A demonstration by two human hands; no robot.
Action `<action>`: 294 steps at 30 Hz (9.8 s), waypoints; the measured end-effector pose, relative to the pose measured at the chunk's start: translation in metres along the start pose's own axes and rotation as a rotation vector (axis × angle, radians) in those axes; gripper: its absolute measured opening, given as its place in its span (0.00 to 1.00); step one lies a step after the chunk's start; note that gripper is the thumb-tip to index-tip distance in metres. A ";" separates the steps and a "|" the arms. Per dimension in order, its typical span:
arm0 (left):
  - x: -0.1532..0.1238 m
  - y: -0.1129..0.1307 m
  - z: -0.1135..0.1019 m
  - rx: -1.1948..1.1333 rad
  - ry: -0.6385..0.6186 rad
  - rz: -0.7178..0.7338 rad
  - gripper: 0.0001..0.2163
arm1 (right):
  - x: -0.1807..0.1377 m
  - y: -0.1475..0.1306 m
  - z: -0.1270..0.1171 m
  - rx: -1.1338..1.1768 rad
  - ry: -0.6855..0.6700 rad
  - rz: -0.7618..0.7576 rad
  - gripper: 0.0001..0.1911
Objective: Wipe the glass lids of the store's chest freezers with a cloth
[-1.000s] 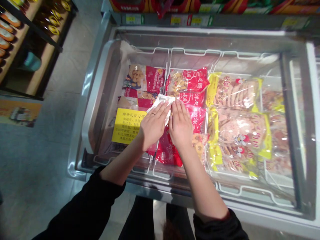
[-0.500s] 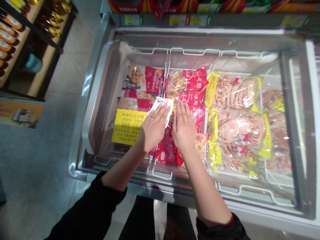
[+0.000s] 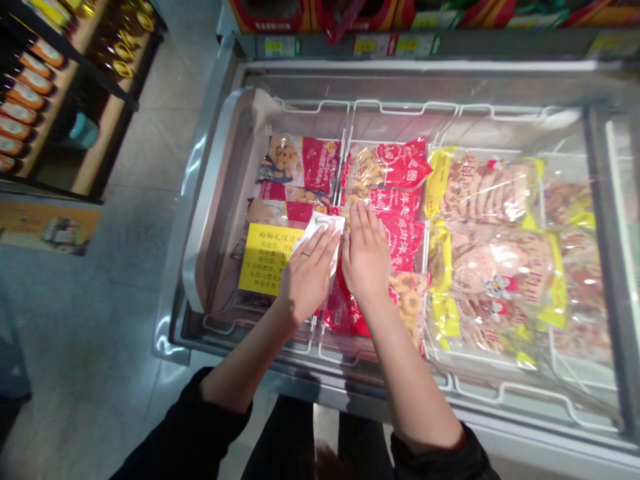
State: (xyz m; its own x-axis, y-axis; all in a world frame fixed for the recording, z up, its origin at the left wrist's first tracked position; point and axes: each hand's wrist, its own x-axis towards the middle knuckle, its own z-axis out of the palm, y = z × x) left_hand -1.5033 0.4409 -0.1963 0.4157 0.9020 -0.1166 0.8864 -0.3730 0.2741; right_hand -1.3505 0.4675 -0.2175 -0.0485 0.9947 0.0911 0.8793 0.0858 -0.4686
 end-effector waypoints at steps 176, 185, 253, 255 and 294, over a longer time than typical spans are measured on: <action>0.064 -0.192 -0.112 -0.056 -0.052 0.091 0.29 | 0.047 -0.150 0.070 -0.046 -0.351 0.124 0.33; 0.088 -0.208 -0.107 -0.076 -0.133 0.167 0.30 | 0.095 -0.108 0.064 -0.053 -0.313 0.035 0.34; 0.086 -0.206 -0.103 -0.040 -0.134 0.231 0.30 | 0.069 -0.123 0.066 -0.103 -0.269 0.334 0.37; 0.086 -0.205 -0.104 -0.039 -0.133 0.225 0.30 | 0.085 -0.106 0.057 -0.120 -0.327 0.210 0.37; 0.037 -0.099 -0.072 -0.038 -0.180 0.085 0.30 | 0.069 -0.021 0.010 -0.092 -0.383 0.024 0.36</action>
State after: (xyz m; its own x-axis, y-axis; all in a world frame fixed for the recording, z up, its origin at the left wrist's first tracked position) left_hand -1.5903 0.5270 -0.1595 0.5211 0.8131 -0.2596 0.8399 -0.4343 0.3255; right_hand -1.3771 0.5348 -0.2096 -0.1853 0.9472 -0.2615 0.9202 0.0739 -0.3844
